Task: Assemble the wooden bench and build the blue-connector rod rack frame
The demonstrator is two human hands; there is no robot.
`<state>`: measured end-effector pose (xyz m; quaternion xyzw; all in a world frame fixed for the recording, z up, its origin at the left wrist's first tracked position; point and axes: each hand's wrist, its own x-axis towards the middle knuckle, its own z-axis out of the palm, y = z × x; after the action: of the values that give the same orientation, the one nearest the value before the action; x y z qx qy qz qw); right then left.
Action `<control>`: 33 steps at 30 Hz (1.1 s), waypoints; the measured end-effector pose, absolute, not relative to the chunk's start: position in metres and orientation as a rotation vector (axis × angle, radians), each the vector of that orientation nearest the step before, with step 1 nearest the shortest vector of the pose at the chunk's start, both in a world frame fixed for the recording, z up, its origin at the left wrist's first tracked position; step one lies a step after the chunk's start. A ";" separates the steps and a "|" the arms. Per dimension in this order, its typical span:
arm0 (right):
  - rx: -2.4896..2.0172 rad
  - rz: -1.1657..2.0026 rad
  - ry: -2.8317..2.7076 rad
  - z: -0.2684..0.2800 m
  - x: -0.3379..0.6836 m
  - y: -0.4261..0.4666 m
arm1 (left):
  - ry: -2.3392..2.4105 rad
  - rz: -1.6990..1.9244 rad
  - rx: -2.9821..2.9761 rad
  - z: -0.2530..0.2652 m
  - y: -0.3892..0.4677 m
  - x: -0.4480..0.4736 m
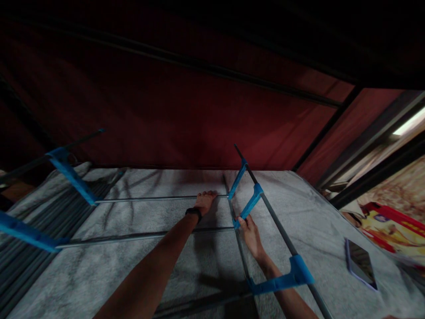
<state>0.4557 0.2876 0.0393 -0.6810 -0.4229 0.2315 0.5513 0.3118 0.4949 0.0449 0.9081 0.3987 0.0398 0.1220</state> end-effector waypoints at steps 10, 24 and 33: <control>-1.639 0.545 -1.025 0.040 0.456 0.289 | 1.114 0.133 2.663 0.039 0.497 0.312; -1.624 0.485 -1.245 0.034 0.460 0.287 | 1.053 0.230 2.693 0.050 0.480 0.313; -1.713 0.432 -1.181 0.038 0.451 0.292 | 0.867 0.284 2.599 0.034 0.376 0.266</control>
<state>0.4509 0.2917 0.0385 -0.7043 -0.4855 0.1777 0.4865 0.2658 0.3761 0.0341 0.9259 0.3089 0.1013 0.1925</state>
